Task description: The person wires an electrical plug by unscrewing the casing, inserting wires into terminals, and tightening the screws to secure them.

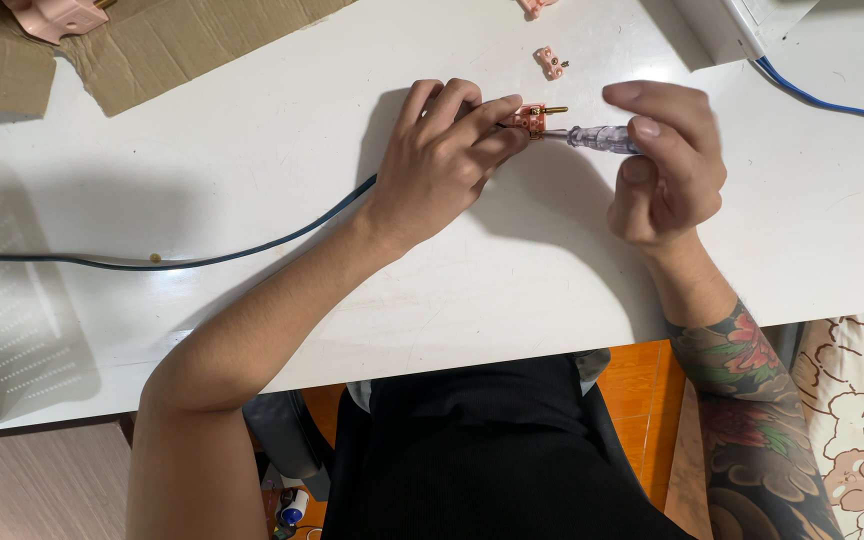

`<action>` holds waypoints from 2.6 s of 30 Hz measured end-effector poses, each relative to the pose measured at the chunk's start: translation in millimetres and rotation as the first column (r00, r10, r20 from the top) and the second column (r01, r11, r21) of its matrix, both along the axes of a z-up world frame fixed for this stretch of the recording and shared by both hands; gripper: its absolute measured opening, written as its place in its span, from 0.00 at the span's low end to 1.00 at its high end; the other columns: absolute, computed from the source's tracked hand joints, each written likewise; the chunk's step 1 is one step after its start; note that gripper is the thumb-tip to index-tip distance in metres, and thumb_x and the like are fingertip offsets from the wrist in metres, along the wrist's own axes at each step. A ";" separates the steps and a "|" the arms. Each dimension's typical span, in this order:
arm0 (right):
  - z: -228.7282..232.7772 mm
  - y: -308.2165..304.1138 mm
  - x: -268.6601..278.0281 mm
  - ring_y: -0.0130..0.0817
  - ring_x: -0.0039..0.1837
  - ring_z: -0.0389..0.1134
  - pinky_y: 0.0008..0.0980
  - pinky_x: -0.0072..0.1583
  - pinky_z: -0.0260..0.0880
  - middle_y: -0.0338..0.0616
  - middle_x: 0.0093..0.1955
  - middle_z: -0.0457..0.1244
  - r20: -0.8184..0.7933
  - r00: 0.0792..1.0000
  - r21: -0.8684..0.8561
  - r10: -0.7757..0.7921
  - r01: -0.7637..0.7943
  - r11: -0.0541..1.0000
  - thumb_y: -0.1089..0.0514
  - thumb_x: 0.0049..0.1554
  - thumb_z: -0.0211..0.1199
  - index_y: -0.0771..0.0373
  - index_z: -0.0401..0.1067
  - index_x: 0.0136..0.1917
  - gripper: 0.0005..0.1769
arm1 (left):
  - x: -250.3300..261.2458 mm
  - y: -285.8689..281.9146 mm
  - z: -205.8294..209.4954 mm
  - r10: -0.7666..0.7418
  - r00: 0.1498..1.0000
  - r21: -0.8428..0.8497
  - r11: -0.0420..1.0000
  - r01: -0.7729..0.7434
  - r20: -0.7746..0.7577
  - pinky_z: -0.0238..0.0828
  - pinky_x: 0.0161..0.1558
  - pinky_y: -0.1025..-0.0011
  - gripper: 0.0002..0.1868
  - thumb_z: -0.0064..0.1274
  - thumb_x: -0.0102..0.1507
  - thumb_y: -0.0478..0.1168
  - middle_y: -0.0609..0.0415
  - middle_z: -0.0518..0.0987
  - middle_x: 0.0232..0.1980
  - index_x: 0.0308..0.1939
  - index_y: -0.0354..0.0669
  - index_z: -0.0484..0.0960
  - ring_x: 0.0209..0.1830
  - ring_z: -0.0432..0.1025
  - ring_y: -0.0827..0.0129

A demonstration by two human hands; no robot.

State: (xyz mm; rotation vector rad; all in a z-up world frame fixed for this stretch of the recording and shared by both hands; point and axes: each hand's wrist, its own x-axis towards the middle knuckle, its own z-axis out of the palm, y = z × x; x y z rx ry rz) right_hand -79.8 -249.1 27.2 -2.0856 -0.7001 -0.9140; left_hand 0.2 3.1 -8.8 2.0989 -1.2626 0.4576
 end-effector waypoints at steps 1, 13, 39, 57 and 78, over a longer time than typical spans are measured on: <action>1.0 1.8 0.4 0.70 0.59 0.71 0.58 0.59 0.72 0.78 0.62 0.68 0.001 1.000 0.000 0.000 0.000 1.000 0.61 0.82 0.46 0.68 0.66 0.74 0.13 | -0.2 -0.5 3.1 0.000 1.000 0.000 1.000 0.000 0.001 0.68 0.57 0.55 0.12 0.78 0.70 0.30 0.62 0.85 0.67 0.50 0.51 0.92 0.53 0.74 0.58; -0.5 8.4 1.3 0.67 0.55 0.70 0.59 0.57 0.80 0.70 0.57 0.67 0.030 0.996 0.054 0.086 -0.087 0.995 0.66 0.82 0.47 0.68 0.64 0.82 0.18 | -0.6 -1.0 10.4 0.006 1.000 -0.028 1.000 -0.006 -0.024 0.68 0.55 0.55 0.03 0.68 0.75 0.34 0.61 0.85 0.64 0.46 0.48 0.92 0.52 0.73 0.58; 1.7 3.8 0.3 0.67 0.58 0.71 0.57 0.62 0.70 0.72 0.60 0.68 0.012 1.000 0.024 0.000 -0.001 1.000 0.71 0.76 0.45 0.65 0.67 0.79 0.22 | 0.0 -0.3 5.6 0.002 1.000 -0.029 1.000 -0.002 -0.006 0.68 0.56 0.55 0.11 0.71 0.69 0.25 0.61 0.84 0.65 0.44 0.48 0.91 0.52 0.74 0.58; -4.6 1.4 -2.8 0.55 0.60 0.63 0.58 0.60 0.80 0.58 0.60 0.57 -0.037 0.999 0.062 -0.024 0.026 0.998 0.49 0.80 0.59 0.58 0.72 0.76 0.17 | -0.3 1.7 5.0 -0.011 0.999 0.032 0.999 0.012 -0.033 0.69 0.56 0.57 0.26 0.77 0.55 0.22 0.62 0.86 0.67 0.51 0.53 0.91 0.56 0.74 0.58; 7.7 5.9 -0.2 0.66 0.59 0.69 0.61 0.64 0.76 0.69 0.59 0.65 -0.001 1.000 -0.010 -0.011 0.011 1.000 0.53 0.83 0.47 0.64 0.64 0.84 0.22 | 0.5 -1.3 12.0 0.002 1.000 -0.045 0.999 -0.002 -0.017 0.68 0.54 0.56 0.13 0.69 0.70 0.24 0.59 0.86 0.64 0.43 0.50 0.90 0.51 0.74 0.57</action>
